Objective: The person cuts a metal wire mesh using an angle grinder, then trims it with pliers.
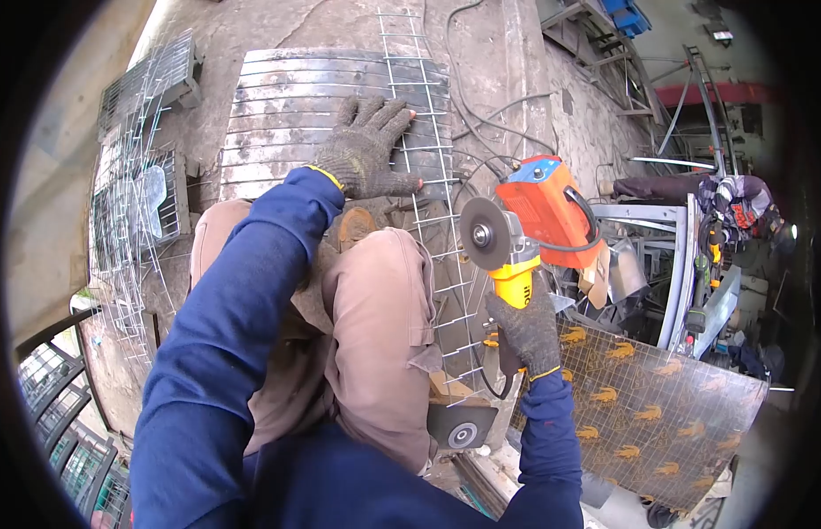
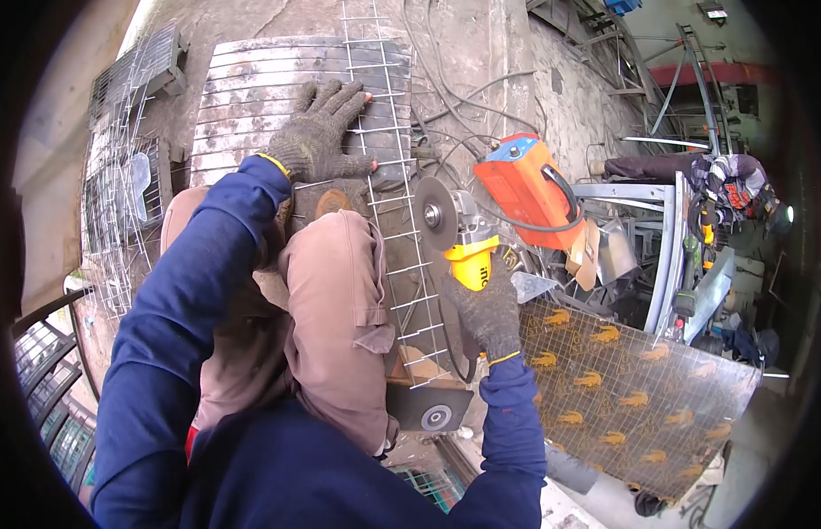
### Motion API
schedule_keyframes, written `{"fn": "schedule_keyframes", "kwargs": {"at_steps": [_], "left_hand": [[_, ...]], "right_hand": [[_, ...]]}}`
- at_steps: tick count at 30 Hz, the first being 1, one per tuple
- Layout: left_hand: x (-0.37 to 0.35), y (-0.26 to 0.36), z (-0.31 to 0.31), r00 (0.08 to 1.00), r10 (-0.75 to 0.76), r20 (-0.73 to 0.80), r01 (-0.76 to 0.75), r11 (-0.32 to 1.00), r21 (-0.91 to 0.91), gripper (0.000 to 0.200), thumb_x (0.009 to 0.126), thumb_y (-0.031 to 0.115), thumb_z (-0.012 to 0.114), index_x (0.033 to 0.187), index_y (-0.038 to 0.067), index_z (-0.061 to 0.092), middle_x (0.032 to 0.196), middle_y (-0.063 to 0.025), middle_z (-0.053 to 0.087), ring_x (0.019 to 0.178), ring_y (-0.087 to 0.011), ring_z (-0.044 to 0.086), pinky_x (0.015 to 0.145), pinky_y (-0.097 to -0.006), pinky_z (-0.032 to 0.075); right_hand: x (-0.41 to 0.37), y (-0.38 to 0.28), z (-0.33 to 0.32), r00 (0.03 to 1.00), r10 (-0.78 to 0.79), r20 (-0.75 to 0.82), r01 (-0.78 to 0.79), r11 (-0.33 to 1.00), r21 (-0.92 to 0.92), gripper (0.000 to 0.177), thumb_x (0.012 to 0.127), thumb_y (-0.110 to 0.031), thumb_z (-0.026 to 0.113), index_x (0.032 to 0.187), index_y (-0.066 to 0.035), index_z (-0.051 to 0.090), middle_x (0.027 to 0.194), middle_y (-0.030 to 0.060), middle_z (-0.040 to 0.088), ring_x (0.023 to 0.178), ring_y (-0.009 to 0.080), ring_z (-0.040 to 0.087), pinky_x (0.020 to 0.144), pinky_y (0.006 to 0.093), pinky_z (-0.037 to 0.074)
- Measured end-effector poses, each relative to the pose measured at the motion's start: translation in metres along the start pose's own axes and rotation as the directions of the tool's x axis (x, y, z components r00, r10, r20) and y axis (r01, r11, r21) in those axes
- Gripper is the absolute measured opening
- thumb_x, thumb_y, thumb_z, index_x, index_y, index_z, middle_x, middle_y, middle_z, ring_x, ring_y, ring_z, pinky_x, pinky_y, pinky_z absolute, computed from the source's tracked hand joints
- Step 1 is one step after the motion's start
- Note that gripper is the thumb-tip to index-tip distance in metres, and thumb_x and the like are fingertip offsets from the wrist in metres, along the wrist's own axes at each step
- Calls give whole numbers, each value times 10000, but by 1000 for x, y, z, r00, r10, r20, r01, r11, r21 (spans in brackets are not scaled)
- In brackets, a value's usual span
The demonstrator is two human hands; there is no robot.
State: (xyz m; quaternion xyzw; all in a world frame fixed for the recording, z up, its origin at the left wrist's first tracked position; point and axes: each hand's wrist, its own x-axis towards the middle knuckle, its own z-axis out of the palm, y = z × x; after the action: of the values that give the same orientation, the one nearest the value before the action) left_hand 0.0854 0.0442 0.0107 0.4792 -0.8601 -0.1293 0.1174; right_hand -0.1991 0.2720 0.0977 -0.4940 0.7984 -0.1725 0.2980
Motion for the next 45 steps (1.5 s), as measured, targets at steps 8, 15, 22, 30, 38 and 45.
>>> {"fn": "schedule_keyframes", "kwargs": {"at_steps": [8, 15, 22, 30, 38, 45], "left_hand": [[3, -12, -1, 994, 62, 87, -54, 995, -88, 1124, 820, 748, 711, 1654, 116, 299, 1710, -174, 292, 1597, -409, 203, 1314, -557, 80], [4, -10, -3, 993, 53, 108, -42, 994, -97, 1136, 806, 749, 721, 1656, 126, 297, 1713, -174, 285, 1601, -416, 190, 1313, -566, 65], [4, -7, -5, 991, 17, 131, -3, 994, -106, 1149, 765, 721, 755, 1658, 155, 304, 1725, -134, 275, 1609, -364, 193, 1320, -532, 73], [3, -7, -6, 991, 16, 129, -3, 995, -104, 1141, 771, 717, 756, 1655, 150, 311, 1728, -128, 271, 1611, -349, 196, 1324, -519, 79], [2, -6, -10, 990, 12, 142, 4, 994, -111, 1137, 775, 714, 752, 1656, 148, 309, 1732, -127, 263, 1613, -342, 193, 1325, -517, 83], [2, -8, -6, 993, 42, 112, -29, 993, -113, 1142, 791, 728, 738, 1656, 124, 300, 1709, -161, 302, 1598, -385, 213, 1317, -547, 83]], "right_hand": [[7, 0, 13, 1000, -21, 18, 21, 1000, -6, 547, 814, -257, 867, 1219, -20, 585, 957, 88, 697, 782, 174, 678, 703, 345, 565], [10, -10, 20, 999, -18, 34, 20, 999, -49, 631, 809, -303, 871, 1276, 7, 581, 959, 104, 706, 768, 185, 680, 699, 357, 568], [9, -10, 23, 1000, 9, 28, -6, 995, -96, 643, 805, -319, 868, 1283, 2, 581, 960, 111, 706, 778, 196, 686, 708, 369, 569], [10, -16, 23, 999, -7, 33, 8, 999, -41, 612, 806, -321, 863, 1256, -6, 594, 972, 111, 703, 791, 200, 686, 717, 377, 569], [10, -14, 24, 999, 1, 48, 1, 998, -56, 598, 805, -326, 867, 1239, -14, 600, 977, 113, 702, 811, 211, 688, 737, 386, 568], [10, -12, 25, 1000, -10, 21, 12, 995, -96, 602, 809, -331, 863, 1247, -13, 601, 996, 120, 709, 818, 218, 693, 743, 386, 566]]}}
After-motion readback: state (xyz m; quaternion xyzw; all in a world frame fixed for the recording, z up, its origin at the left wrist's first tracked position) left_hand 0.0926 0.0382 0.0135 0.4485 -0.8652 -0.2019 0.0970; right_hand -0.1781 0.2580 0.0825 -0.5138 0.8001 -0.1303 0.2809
